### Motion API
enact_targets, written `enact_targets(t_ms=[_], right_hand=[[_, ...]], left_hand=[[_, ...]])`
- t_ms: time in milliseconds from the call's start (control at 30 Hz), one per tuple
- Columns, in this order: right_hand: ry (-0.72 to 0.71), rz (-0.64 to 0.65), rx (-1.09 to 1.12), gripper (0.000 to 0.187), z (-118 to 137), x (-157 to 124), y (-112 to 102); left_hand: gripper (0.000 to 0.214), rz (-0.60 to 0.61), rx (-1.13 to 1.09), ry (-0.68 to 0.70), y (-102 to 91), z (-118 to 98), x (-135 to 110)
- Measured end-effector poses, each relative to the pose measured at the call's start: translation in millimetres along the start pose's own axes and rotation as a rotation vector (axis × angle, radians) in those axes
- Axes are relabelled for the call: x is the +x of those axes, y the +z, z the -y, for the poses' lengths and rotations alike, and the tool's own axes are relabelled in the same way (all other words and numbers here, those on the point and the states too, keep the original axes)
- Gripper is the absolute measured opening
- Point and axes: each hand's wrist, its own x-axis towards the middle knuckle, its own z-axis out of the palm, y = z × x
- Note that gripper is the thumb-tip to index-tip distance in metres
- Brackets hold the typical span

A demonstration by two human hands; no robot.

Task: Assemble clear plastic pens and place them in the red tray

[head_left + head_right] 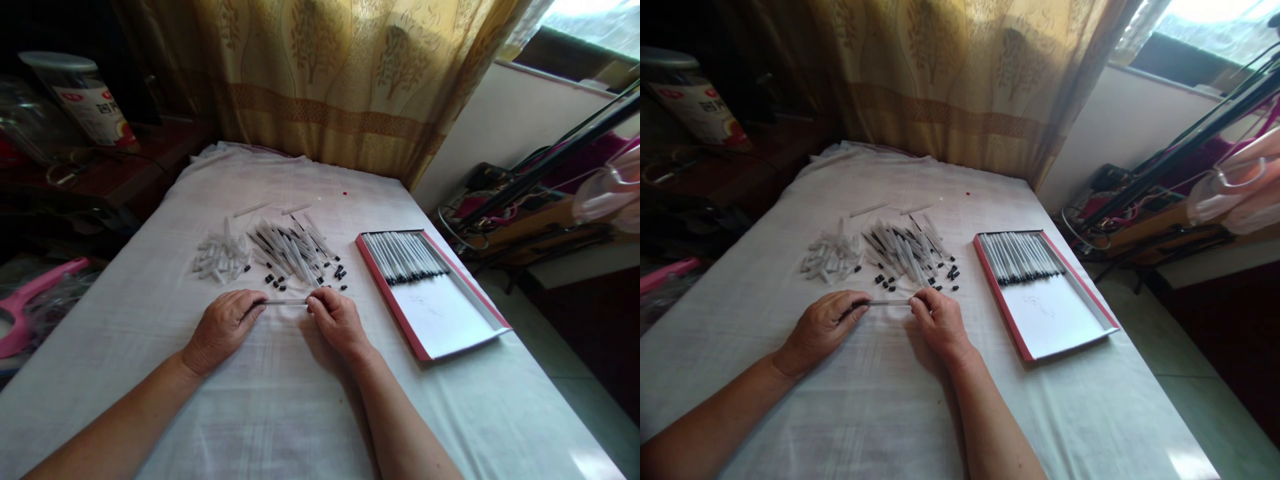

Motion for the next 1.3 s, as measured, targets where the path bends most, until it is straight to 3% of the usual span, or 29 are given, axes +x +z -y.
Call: enact_targets(t_ms=[233,433,567,700,933,1300], right_hand=[[0.100,-0.017,-0.016,0.044,-3.0,-0.1,7.1],[0.101,0.041,0.154,0.021,-0.8,-1.9,1.8],[0.037,0.009,0.129,0.014,2.3,-1.6,0.1],[0.047,0.035,0.050,0.025,2.4,-1.2,-1.5],[0.043,0.021,0.127,0.013,-0.3,-2.0,-3.8],[0.040,0.036,0.138,0.012,-1.5,-2.7,-1.5]], left_hand=[[0.019,-0.031,-0.011,0.018,0.1,-1.4,-0.7],[0.022,-0.028,-0.001,-0.003,0.1,-1.8,0.6],[0.023,-0.025,0.001,-0.013,1.1,-1.4,1.1],[0.024,-0.011,-0.004,-0.025,0.9,-0.8,0.4],[0.025,0.025,-0.025,-0.079,-0.5,-1.2,-0.1],[0.023,0.003,-0.031,-0.073,1.1,-1.3,-0.9]])
